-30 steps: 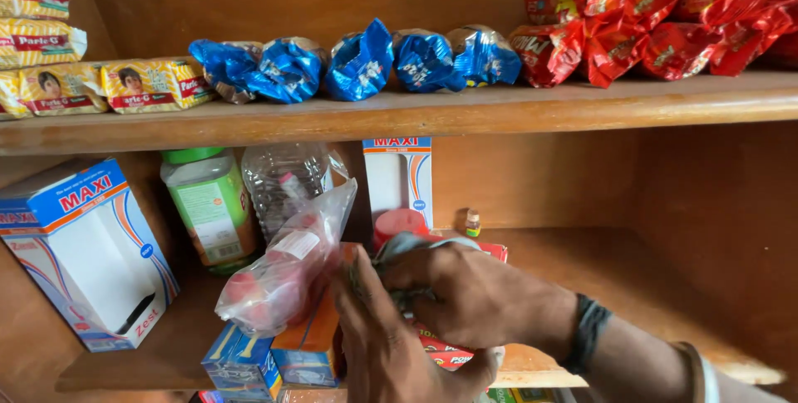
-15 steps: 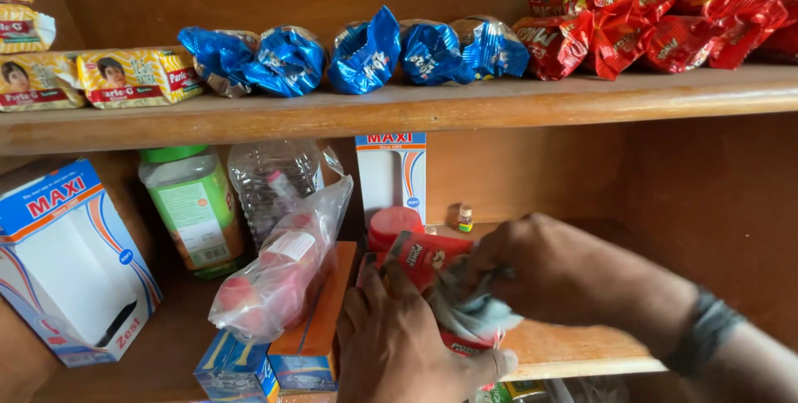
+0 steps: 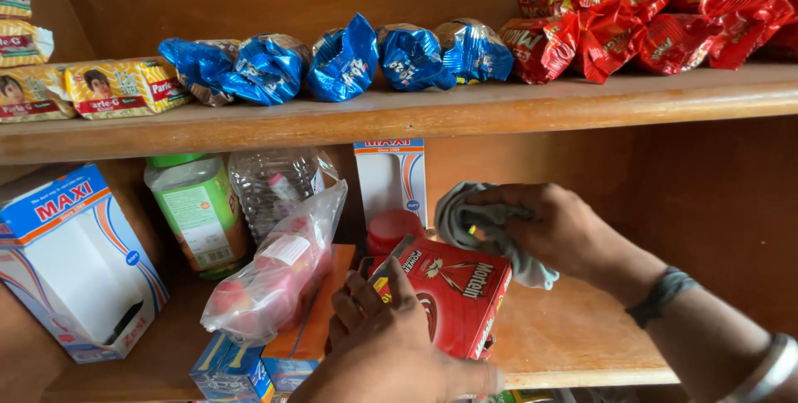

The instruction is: The recorder is cleaning various packaged items on a shelf using a cloth.

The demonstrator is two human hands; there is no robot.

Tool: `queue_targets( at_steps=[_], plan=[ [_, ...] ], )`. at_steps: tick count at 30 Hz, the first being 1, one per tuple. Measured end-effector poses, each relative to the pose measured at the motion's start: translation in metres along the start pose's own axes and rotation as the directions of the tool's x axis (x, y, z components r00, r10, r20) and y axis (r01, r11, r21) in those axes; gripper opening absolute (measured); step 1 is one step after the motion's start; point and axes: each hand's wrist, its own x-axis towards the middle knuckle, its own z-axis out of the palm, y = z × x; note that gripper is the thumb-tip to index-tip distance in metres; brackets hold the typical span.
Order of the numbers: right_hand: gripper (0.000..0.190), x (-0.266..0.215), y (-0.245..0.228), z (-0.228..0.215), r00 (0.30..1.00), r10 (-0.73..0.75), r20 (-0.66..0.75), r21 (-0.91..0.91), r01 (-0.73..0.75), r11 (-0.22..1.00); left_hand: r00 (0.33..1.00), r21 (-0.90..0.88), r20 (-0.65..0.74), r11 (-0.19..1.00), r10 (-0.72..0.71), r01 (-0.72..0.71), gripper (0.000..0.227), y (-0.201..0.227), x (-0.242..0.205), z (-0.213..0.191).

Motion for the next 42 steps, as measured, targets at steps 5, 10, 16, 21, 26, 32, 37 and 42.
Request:
queue_targets(
  at_steps=[5,10,16,21,26,32,37,42],
  plan=[
    [0.05,0.024,-0.008,0.021,0.993,0.018,0.117,0.034,-0.022,0.999,0.997,-0.105,-0.078,0.994,-0.023,0.014,0.143,0.006,-0.002,0.002],
    [0.043,0.022,-0.027,0.021,0.938,-0.053,0.343,-0.076,0.083,0.994,0.985,-0.128,-0.167,0.992,-0.035,0.014,0.136,0.003,-0.002,0.005],
    [0.027,-0.015,-0.035,-0.043,0.845,0.405,0.35,-0.333,-0.292,0.896,0.956,-0.182,-0.293,0.983,-0.02,-0.035,0.132,-0.006,0.008,0.018],
    [0.035,-0.029,-0.015,-0.071,0.916,0.362,0.174,-0.186,-0.331,0.925,0.934,-0.19,-0.347,0.969,0.085,-0.159,0.14,-0.005,0.008,0.019],
    [0.027,-0.041,-0.046,-0.003,0.977,0.012,0.212,-0.355,0.066,0.933,0.929,-0.231,-0.36,0.957,0.083,-0.175,0.141,-0.011,0.011,0.018],
    [0.027,-0.039,-0.09,0.007,0.918,-0.162,0.362,-0.114,0.216,0.97,0.924,-0.297,-0.381,0.942,0.034,-0.157,0.145,-0.022,0.018,0.021],
    [0.036,0.003,-0.086,0.006,0.968,0.204,0.144,-0.055,-0.198,0.979,0.919,-0.341,-0.395,0.928,0.002,-0.149,0.149,-0.019,0.013,0.017],
    [0.03,0.023,-0.057,0.064,0.962,-0.087,0.259,-0.414,0.192,0.89,0.955,-0.482,-0.25,0.876,-0.162,0.023,0.131,-0.013,-0.004,0.006]
  ],
)
